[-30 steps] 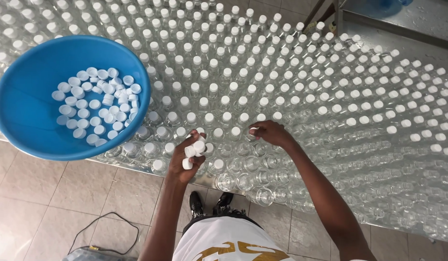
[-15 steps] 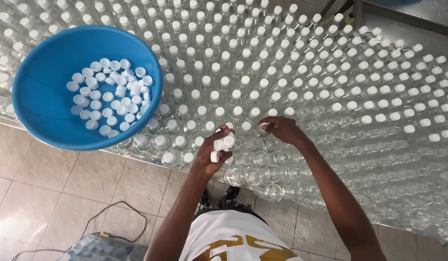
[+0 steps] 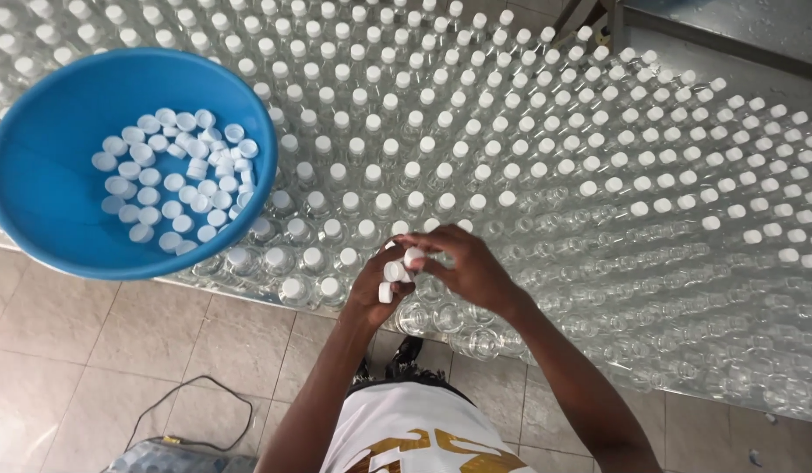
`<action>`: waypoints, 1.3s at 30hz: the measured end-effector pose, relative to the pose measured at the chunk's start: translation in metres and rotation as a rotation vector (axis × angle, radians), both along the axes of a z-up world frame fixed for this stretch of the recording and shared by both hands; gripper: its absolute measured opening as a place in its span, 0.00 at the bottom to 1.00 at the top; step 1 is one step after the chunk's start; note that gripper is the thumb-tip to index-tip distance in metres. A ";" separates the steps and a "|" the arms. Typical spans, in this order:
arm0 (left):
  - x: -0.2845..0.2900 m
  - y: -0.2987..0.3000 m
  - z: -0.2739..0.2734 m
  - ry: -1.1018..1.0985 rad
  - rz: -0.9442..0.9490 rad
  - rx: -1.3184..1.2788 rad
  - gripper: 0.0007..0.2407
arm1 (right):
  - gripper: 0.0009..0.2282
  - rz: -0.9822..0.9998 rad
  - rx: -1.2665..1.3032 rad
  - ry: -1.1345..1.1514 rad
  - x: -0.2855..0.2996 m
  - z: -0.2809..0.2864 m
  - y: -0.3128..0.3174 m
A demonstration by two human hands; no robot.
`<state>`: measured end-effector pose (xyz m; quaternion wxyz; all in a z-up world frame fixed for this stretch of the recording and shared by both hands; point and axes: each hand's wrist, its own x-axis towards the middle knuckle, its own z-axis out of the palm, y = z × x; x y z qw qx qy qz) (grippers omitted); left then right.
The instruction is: Placing plastic caps onto the necks of clear plastic bottles arranged on a production table.
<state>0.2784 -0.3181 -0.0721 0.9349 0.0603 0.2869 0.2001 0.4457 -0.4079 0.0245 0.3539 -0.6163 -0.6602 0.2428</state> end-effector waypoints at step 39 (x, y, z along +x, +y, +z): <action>-0.046 0.023 0.006 -0.087 0.123 -0.061 0.05 | 0.11 -0.182 -0.557 0.001 0.031 -0.119 0.034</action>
